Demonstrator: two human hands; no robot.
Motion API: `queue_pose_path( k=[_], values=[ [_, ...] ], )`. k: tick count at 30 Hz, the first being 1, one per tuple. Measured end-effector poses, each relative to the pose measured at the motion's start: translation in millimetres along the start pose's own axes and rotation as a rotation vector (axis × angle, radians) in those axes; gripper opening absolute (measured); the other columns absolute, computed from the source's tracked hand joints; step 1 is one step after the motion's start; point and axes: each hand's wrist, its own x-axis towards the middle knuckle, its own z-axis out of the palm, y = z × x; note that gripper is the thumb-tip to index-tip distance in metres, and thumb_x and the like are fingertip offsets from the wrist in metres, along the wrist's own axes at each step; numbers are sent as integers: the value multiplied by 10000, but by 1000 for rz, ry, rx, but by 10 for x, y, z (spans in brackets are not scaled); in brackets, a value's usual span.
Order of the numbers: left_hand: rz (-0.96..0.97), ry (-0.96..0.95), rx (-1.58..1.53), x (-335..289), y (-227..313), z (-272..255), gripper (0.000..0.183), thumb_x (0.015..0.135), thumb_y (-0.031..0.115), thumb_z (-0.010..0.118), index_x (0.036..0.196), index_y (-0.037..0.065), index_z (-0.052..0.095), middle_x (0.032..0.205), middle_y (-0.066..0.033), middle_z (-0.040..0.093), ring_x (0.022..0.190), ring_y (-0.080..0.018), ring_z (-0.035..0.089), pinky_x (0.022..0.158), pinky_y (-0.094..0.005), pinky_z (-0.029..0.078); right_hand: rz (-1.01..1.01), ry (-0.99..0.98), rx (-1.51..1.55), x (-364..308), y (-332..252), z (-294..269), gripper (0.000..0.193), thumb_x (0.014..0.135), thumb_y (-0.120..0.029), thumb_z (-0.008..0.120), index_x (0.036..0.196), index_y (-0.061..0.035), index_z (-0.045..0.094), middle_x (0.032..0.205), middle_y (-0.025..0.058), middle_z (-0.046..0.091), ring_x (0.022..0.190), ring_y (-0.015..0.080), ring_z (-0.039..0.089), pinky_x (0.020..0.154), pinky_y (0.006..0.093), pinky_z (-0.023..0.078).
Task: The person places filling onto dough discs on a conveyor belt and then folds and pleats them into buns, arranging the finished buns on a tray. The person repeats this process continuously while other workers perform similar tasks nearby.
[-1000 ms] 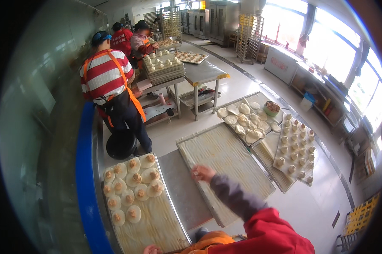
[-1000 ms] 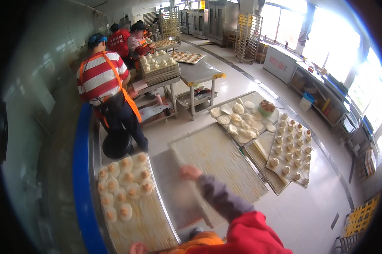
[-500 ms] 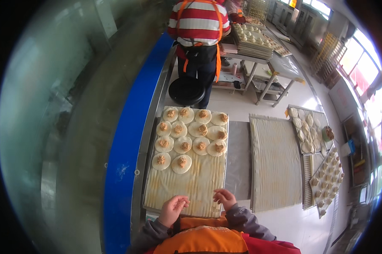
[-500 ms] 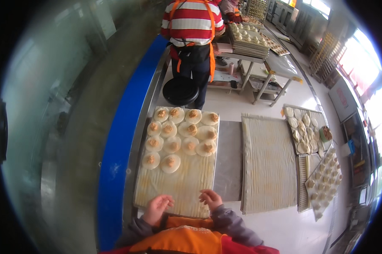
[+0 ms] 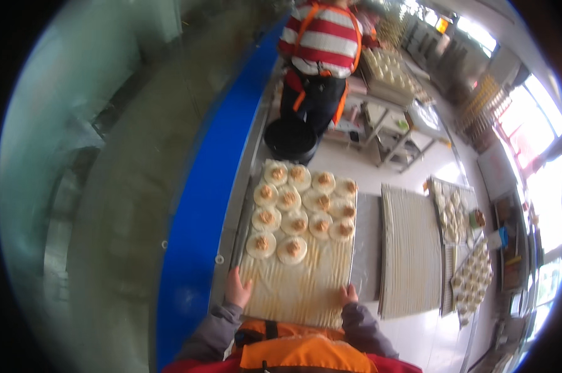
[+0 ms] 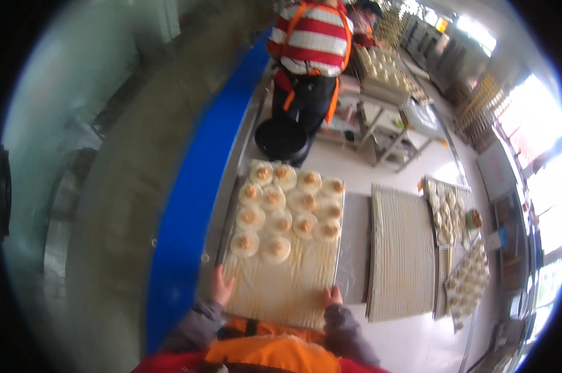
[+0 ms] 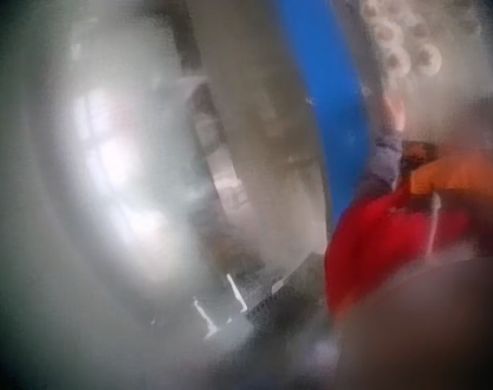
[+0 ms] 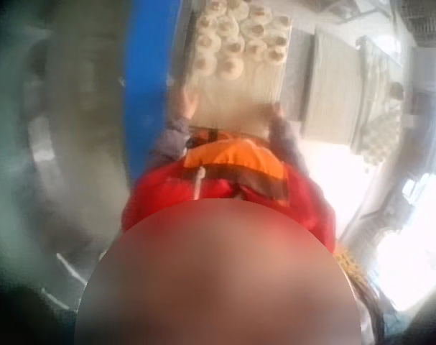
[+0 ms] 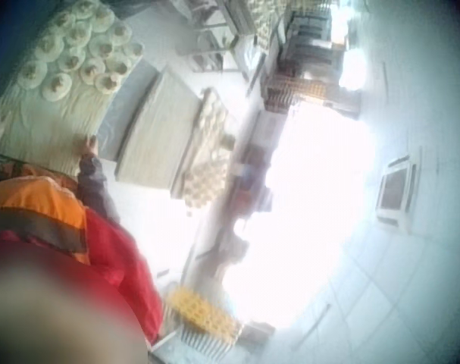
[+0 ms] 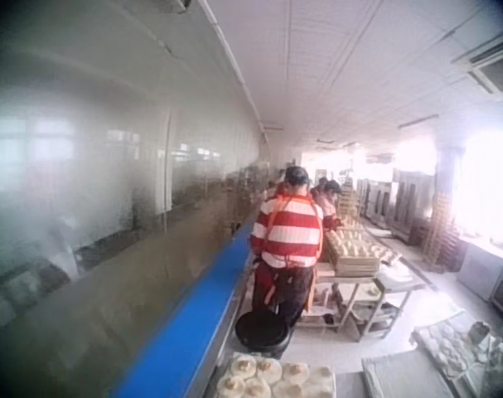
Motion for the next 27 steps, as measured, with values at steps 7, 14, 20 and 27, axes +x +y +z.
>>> queue_pose_path(
  k=[7, 14, 20, 27],
  values=[
    [-9, 156, -13, -171, 93, 105, 694, 782, 199, 708, 1349, -44, 391, 1317, -269, 482, 1216, -424, 466, 1019, -454, 391, 66, -42, -118, -27, -133, -53, 614, 828, -407, 648, 1281, -27, 482, 1064, 275, 633, 1019, 429, 608, 871, 451, 486],
    [-7, 163, -38, -187, 26, 83, 683, 742, 225, 734, 1275, -75, 428, 1180, -272, 553, 1059, -430, 551, 909, -453, 459, 142, 5, -246, 228, -143, 40, 550, 841, -461, 604, 1125, 6, 545, 963, 275, 641, 912, 469, 603, 792, 499, 477],
    [-118, 140, -68, -214, -48, 201, 630, 804, 237, 676, 1308, -50, 431, 1199, -265, 559, 1079, -415, 556, 914, -462, 458, 118, 96, -298, 279, -680, 211, 538, 838, -456, 607, 1102, 8, 544, 955, 272, 636, 906, 465, 600, 790, 499, 475],
    [69, 298, 99, -89, 25, 146, 618, 890, 277, 614, 1392, -15, 400, 1335, -245, 498, 1225, -395, 482, 1034, -461, 377, 141, 107, -327, 312, -1021, 230, 524, 834, -451, 611, 1074, 10, 542, 945, 269, 631, 899, 462, 597, 787, 499, 473]
  ],
)
